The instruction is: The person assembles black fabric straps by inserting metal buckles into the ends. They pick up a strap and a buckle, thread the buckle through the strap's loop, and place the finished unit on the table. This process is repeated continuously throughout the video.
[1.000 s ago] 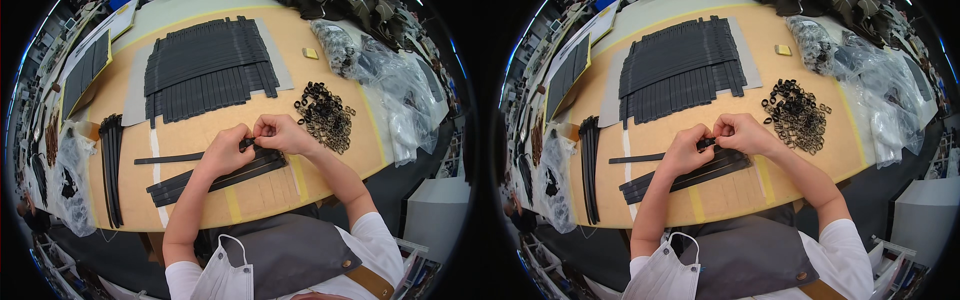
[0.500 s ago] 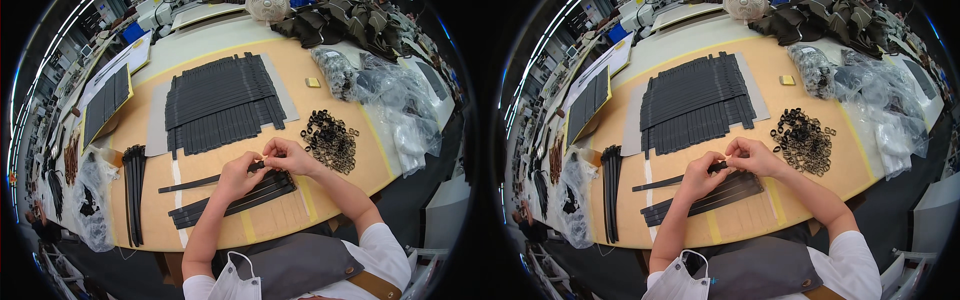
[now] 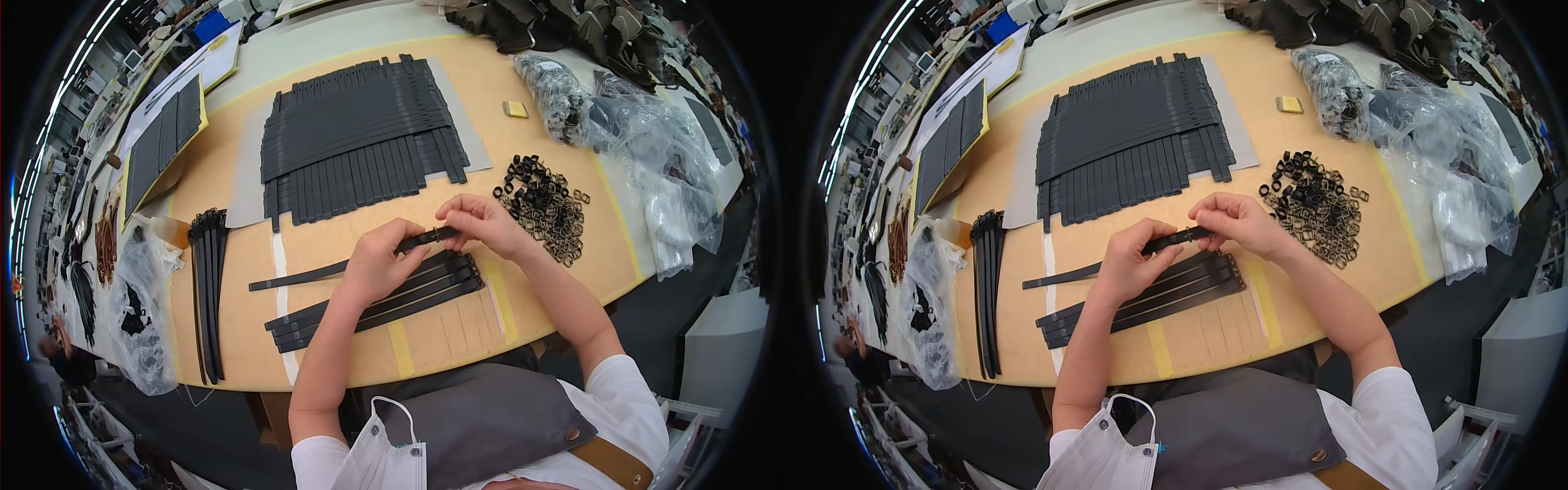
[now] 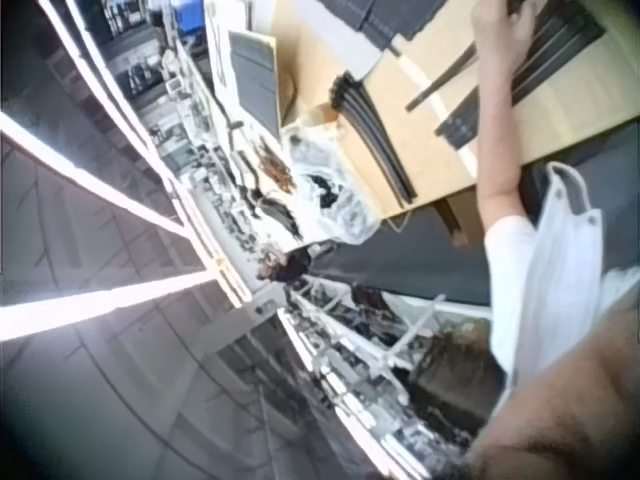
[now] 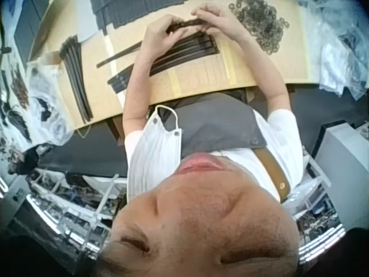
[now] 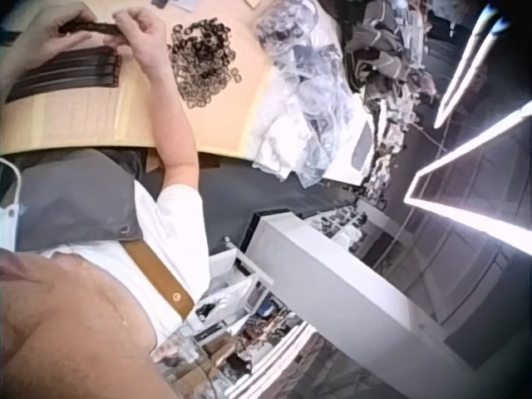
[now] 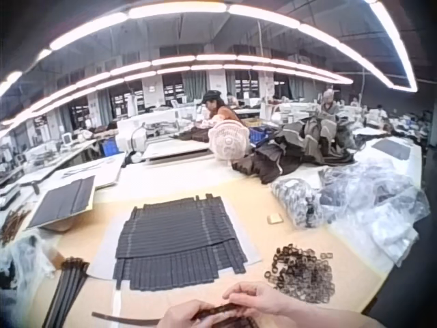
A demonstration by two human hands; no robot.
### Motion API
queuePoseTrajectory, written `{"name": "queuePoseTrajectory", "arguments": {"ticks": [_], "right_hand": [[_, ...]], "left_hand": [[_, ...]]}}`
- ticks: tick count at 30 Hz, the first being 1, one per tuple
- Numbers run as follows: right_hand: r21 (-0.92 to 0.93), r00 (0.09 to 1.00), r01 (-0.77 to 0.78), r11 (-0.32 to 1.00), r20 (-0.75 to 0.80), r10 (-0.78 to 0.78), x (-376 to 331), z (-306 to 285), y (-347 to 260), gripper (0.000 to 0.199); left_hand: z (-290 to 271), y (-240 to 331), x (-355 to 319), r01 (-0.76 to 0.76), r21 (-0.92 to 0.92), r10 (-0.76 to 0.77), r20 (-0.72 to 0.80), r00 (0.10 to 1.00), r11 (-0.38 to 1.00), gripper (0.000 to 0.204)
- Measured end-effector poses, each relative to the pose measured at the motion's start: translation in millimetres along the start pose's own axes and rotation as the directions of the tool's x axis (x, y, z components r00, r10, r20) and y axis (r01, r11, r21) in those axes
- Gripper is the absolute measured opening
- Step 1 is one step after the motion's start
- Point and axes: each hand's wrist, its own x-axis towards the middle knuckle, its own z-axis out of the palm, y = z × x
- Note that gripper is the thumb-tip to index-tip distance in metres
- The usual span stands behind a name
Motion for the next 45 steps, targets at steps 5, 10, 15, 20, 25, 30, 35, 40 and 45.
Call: {"name": "queuePoseTrajectory", "arguments": {"ticks": [5,10,15,20,25,30,35,40,45], "right_hand": [[0.334,0.994,-0.106,0.937,0.063,0.09,-5,-14,-4,0.032],[0.333,0.99,-0.099,0.938,0.126,0.059,-4,-14,5,0.032],[0.1,0.999,0.009,0.995,0.034,-0.012,-4,12,-2,0.037],[-0.166,0.972,-0.194,0.967,0.101,0.212,-6,18,-6,0.029],[-0.263,0.986,-0.14,0.954,0.052,0.159,-6,22,-8,0.03],[-0.221,0.978,-0.194,0.956,0.034,0.206,-6,15,-12,0.024],[-0.183,0.97,-0.222,0.958,0.055,0.235,-7,10,-12,0.024],[-0.179,0.971,-0.22,0.959,0.056,0.233,-8,11,-12,0.024],[-0.174,0.972,-0.217,0.96,0.057,0.23,-7,11,-10,0.023]], "left_hand": [[-5,1,2,0.059,-0.085,-0.06,-0.008,0.998,0.995,0.022],[-6,0,1,0.064,-0.063,-0.063,0.012,0.998,0.996,0.023],[0,5,0,0.019,-0.027,-0.017,0.054,0.998,0.999,0.022],[9,2,-2,-0.087,0.003,0.086,0.098,0.991,0.996,0.022],[16,-2,-1,-0.152,0.027,0.15,0.073,0.986,0.988,0.021],[10,0,0,0.0,-0.015,0.002,0.089,0.996,1.0,0.023],[7,-1,1,0.031,-0.047,-0.026,0.109,0.994,0.998,0.023],[9,-2,1,0.029,-0.076,-0.021,0.106,0.994,0.997,0.022],[9,-2,1,0.054,-0.077,-0.045,0.118,0.992,0.996,0.021]]}}
